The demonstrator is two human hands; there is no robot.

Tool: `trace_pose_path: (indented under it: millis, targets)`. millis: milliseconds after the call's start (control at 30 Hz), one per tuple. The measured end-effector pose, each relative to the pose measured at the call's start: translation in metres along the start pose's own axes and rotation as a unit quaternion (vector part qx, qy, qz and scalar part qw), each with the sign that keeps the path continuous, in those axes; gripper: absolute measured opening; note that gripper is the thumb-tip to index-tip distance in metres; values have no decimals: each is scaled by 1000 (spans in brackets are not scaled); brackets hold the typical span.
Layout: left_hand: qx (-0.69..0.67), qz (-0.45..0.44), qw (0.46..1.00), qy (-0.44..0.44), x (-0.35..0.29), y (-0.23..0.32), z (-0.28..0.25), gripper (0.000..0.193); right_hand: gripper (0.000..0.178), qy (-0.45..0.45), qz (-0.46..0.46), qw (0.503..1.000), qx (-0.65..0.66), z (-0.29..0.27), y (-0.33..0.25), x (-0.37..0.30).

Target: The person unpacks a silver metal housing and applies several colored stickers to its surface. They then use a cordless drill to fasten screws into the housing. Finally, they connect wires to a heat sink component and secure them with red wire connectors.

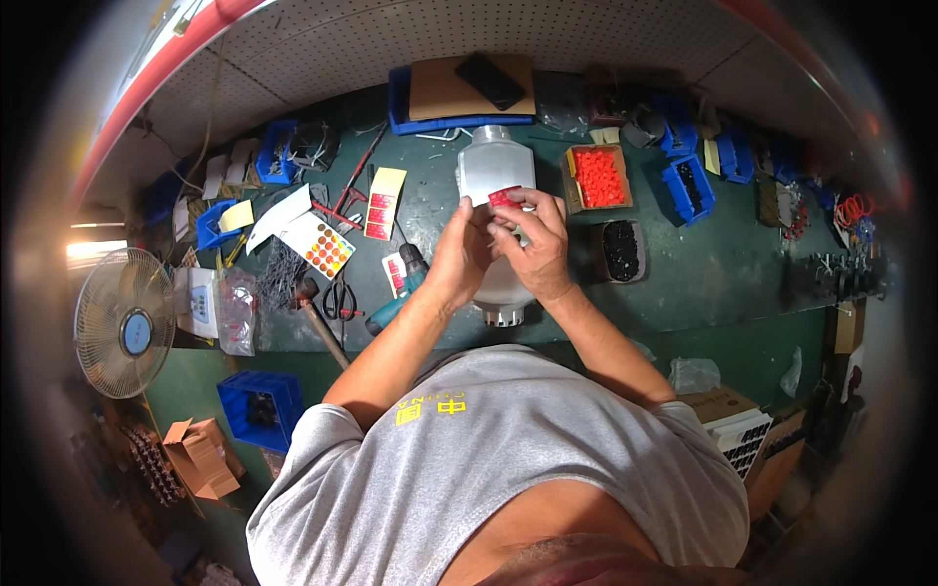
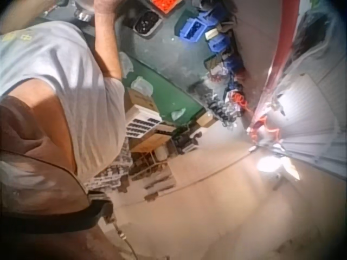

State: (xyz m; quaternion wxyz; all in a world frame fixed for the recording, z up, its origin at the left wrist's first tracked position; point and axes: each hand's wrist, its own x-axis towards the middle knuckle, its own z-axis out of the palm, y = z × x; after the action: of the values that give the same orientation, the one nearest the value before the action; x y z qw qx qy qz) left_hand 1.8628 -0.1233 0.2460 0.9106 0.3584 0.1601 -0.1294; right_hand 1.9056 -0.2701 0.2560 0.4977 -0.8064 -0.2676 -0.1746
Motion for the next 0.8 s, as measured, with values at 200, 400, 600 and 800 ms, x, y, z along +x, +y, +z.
trace_pose_path:
  millis: [200,400,600,800]
  targets:
    - [-17,6,999,28,8,14,-9,68,35,65,280,927,239,-6,23,9]
    - [33,9,999,34,22,13,-15,68,41,-30,418,822,387,-14,52,23]
    - [254,58,961,96,33,14,-18,42,36,-23,426,828,366,-5,73,22]
    - [270,79,949,142,49,6,-29,22,36,-22,442,825,351,0,84,23]
